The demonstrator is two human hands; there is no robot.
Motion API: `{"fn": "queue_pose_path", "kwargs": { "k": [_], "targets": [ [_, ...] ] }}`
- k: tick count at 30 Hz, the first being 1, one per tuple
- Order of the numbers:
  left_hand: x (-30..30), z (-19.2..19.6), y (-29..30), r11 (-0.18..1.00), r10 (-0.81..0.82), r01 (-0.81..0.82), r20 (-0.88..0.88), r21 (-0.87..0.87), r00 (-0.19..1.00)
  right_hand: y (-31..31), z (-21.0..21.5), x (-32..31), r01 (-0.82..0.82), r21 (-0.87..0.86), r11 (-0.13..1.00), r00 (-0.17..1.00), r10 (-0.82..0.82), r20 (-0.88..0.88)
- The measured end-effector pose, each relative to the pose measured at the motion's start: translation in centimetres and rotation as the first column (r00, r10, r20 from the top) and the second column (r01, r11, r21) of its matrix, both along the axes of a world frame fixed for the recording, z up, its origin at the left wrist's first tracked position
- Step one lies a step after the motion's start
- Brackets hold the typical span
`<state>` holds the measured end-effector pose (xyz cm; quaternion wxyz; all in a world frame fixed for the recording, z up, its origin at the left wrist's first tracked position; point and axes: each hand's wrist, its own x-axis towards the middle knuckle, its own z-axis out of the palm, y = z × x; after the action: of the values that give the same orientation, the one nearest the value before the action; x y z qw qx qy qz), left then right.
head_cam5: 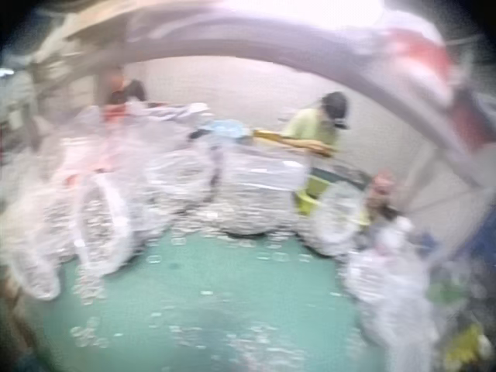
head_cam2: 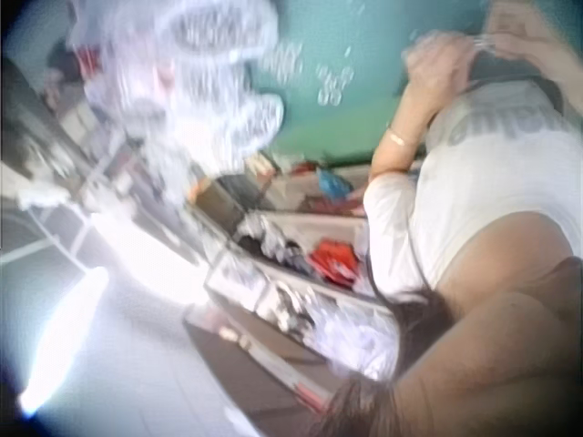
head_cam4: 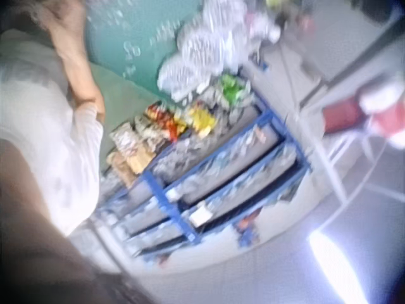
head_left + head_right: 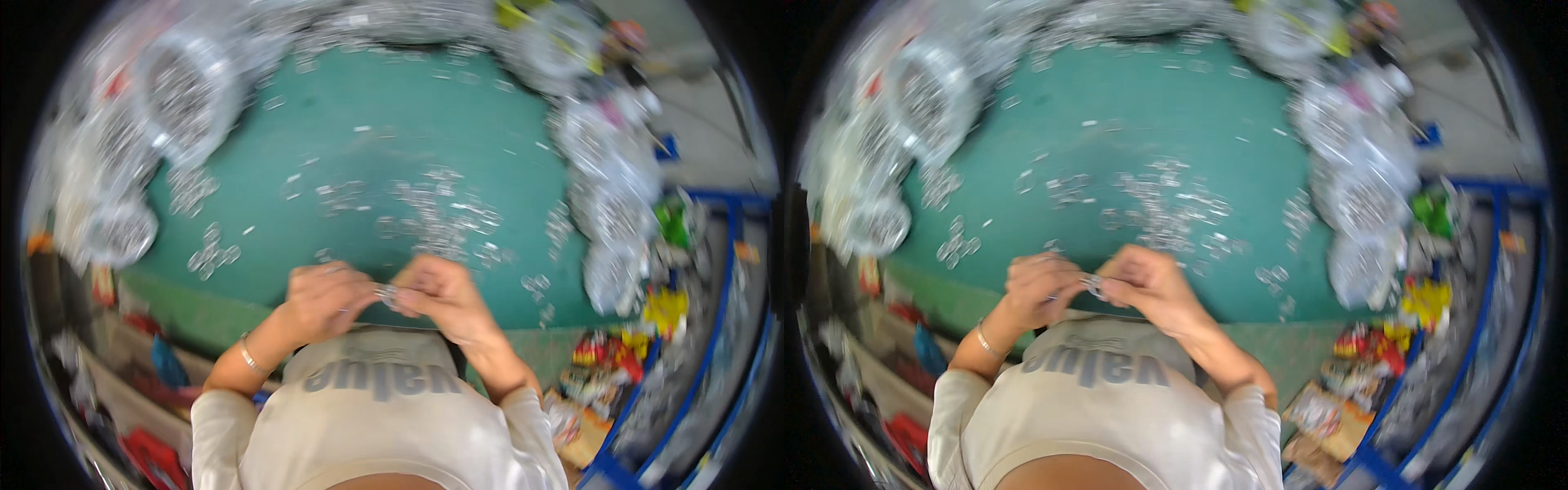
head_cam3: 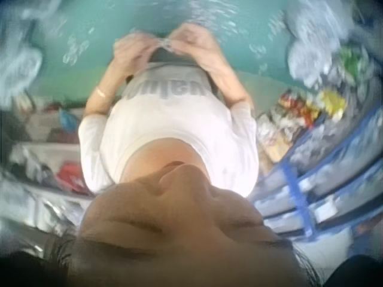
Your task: The person sorts small metal rings on a green surface by hand, picking them up individually or in small clusters and placing them into clear plastic bags.
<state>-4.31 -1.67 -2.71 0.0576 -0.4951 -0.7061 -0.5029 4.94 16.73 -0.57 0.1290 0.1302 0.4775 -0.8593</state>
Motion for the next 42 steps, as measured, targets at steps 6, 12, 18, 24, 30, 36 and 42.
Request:
{"fn": "queue_pose_path", "kwargs": {
  "k": [6, 12, 18, 24, 30, 36, 42],
  "targets": [
    [0.7, 1.9, 5.3, 0.990, 0.042, -0.009, 0.228, -0.143, 0.973, 3.1, 0.9, 5.0, 0.526, 0.480, 0.702, 0.844, -0.500, -0.194],
    [1.7, 0.7, 4.8, 0.961, 0.232, -0.154, 0.365, -0.231, 0.902, 20.4, -3.6, 19.2, 0.682, 0.506, -0.529, 0.128, -0.594, -0.794],
    [2.9, -1.1, 3.9, 0.915, 0.313, -0.192, 0.325, -0.355, 0.893, 30.6, -7.5, 24.8, 0.411, 0.689, -0.597, 0.283, -0.634, -0.719],
    [3.0, -2.3, -1.5, 0.770, 0.569, -0.457, 0.157, -0.445, 0.807, 29.7, -6.4, 22.2, 0.087, 0.735, -0.672, 0.443, -0.635, -0.633],
    [2.1, -1.7, -2.4, 0.692, 0.608, -0.469, 0.092, -0.549, 0.789, 15.3, -0.9, 14.7, 0.611, 0.583, -0.535, 0.385, -0.443, -0.810],
    [2.3, -3.1, -2.5, 0.619, 0.628, -0.513, -0.018, -0.595, 0.778, 3.6, -2.4, 0.7, 0.399, 0.826, 0.399, 0.843, 0.194, -0.502],
    [-1.3, -3.0, -0.5, 0.781, 0.540, -0.366, 0.253, -0.506, 0.803, 0.1, -5.2, -9.9, 0.397, 0.903, 0.167, 0.809, 0.401, -0.430]
  ]
}}
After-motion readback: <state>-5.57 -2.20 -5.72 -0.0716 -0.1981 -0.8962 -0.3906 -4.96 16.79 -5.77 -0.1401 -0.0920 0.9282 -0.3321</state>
